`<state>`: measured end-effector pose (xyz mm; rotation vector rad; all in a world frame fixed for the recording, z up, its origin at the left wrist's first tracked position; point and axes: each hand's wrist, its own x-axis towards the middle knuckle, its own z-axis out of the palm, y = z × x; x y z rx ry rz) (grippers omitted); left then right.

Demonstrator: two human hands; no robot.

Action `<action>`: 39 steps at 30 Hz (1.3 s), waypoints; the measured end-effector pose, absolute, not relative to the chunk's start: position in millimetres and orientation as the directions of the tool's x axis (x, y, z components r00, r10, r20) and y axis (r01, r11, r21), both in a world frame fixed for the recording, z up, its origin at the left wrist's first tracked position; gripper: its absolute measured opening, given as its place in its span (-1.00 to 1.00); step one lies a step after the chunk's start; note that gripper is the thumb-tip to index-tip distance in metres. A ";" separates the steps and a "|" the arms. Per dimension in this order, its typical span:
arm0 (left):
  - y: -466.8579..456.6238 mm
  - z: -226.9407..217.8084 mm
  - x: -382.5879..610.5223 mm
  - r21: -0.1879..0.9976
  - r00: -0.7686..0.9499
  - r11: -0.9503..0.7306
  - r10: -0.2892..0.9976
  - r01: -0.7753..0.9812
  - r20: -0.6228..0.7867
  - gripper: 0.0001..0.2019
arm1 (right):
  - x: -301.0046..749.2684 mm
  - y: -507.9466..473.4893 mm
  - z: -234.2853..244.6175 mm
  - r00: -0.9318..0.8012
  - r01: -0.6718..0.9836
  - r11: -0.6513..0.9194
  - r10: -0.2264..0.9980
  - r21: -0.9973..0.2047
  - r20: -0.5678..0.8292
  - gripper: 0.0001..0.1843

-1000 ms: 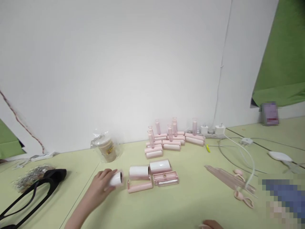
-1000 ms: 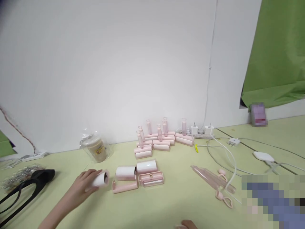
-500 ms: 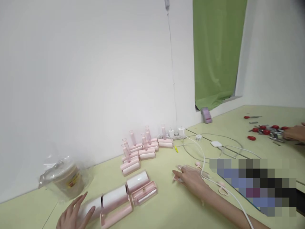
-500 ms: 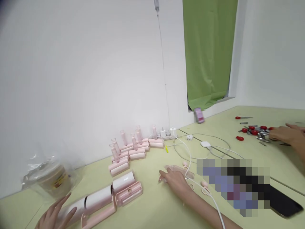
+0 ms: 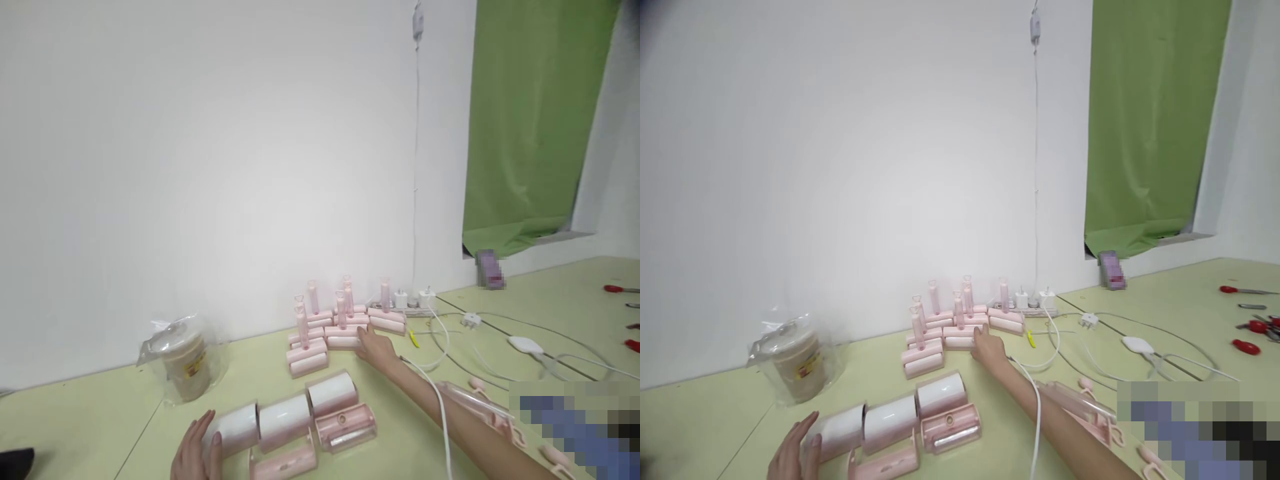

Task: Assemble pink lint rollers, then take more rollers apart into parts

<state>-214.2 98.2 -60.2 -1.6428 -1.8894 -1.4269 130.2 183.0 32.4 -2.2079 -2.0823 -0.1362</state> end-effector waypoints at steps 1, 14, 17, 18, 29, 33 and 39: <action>96.8 -59.5 -214.5 0.493 -0.327 -0.130 0.600 0.860 0.730 -0.65 | 124.5 192.0 33.1 0.067 0.998 -0.066 0.989 -0.015 0.136 -0.67; 88.0 -51.6 -207.7 0.737 -0.399 -0.170 0.750 0.654 0.528 -0.63 | 130.2 180.5 41.2 0.112 0.986 -0.103 0.992 -0.129 0.060 -0.71; 84.1 -44.5 -213.4 0.672 -0.367 -0.192 0.714 0.716 0.596 -0.65 | 139.5 165.6 49.6 0.131 0.977 -0.118 0.990 -0.175 0.061 -0.71; 81.7 -42.2 -213.1 0.628 -0.335 -0.224 0.689 0.745 0.643 -0.67 | 144.1 157.6 54.1 0.137 0.974 -0.121 0.988 -0.190 0.069 -0.70; 17.1 -5.4 -60.4 0.903 0.405 -0.354 0.883 0.244 0.237 -0.13 | 170.5 7.0 59.5 -0.258 0.879 0.255 0.965 -0.404 0.048 -0.58; 25.6 -24.1 -30.7 0.964 0.438 -0.204 0.892 0.168 0.112 -0.15 | 180.3 -0.8 32.2 -0.316 0.883 0.334 0.943 -0.330 0.108 -0.51; 27.7 -43.3 -16.0 0.960 0.330 -0.209 0.934 0.186 0.139 -0.21 | 169.4 20.0 40.4 -0.317 0.713 0.360 0.931 -0.601 0.181 -0.76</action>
